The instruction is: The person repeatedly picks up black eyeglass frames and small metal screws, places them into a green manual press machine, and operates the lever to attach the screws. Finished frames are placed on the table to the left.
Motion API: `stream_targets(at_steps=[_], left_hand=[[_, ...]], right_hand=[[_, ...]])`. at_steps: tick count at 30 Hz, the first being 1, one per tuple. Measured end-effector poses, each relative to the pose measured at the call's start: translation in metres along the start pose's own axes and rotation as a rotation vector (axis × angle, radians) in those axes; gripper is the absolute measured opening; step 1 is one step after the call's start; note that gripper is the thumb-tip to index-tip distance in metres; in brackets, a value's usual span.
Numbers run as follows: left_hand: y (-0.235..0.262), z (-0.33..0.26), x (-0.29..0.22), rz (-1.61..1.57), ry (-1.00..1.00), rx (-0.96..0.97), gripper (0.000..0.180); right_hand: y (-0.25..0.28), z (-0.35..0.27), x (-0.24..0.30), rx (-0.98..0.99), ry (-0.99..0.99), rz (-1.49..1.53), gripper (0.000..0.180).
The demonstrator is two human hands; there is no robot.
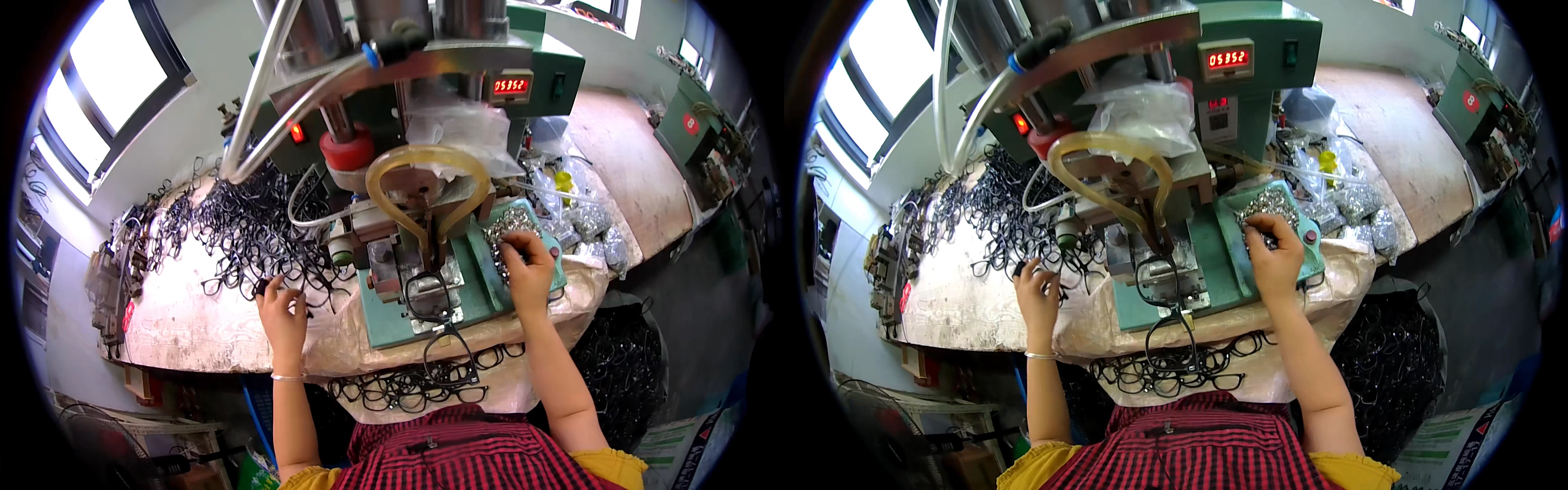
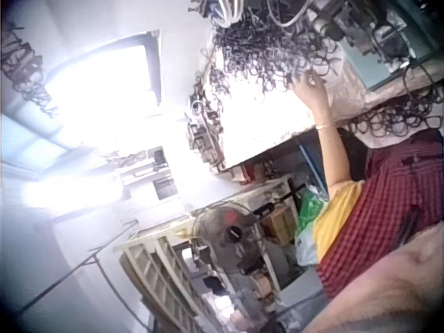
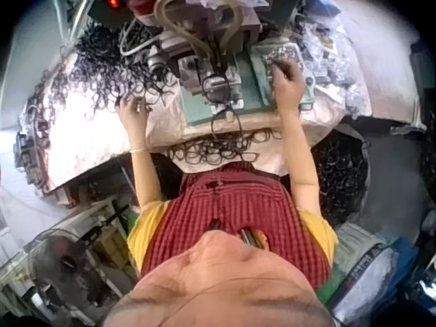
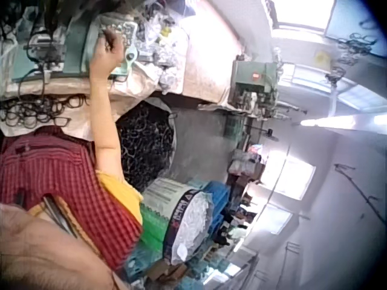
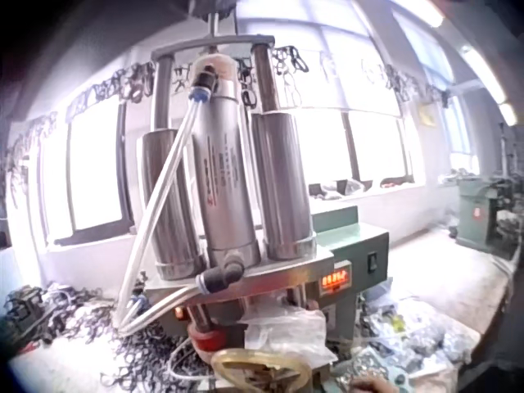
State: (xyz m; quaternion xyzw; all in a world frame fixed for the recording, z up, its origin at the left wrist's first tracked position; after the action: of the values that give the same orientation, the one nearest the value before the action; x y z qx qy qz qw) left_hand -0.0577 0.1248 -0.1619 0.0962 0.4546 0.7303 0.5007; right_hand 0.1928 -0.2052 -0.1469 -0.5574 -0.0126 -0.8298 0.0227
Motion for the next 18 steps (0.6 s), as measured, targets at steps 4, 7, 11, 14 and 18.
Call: stream_targets(at_steps=[4, 7, 11, 14, 18], left_hand=[[0.005, 0.008, -0.005, -0.955, 0.276, 0.175, 0.006], [-0.034, -0.001, 0.03, -1.378, 0.456, 0.326, 0.009], [-0.039, 0.012, 0.021, -1.312, 0.526, 0.265, 0.009], [-0.029, 0.02, -0.011, -1.194, 0.466, 0.169, 0.023], [-0.009, 0.037, -0.055, -0.881, 0.35, 0.105, 0.031]], right_hand=[[0.034, -0.003, -0.001, -0.023, 0.007, -0.237, 0.013], [0.048, -0.01, -0.008, -0.038, 0.131, -0.385, 0.014], [0.069, -0.028, -0.002, -0.125, 0.13, -0.466, 0.012], [0.056, -0.031, 0.03, -0.017, 0.128, -0.352, 0.011], [0.0, -0.015, 0.081, 0.269, 0.231, -0.125, 0.017]])
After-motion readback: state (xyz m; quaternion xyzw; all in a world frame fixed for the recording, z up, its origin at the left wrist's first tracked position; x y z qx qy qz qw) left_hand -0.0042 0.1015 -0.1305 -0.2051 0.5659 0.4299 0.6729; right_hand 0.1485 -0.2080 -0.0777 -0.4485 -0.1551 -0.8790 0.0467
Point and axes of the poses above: each hand's wrist, its own z-axis towards the middle knuckle, its own y-axis out of the back of the hand, x = y × z, the point moved 2 cm from there along z, towards the middle knuckle, and after that the axes turned 4 degrees about -x, right-handed, at the moved point
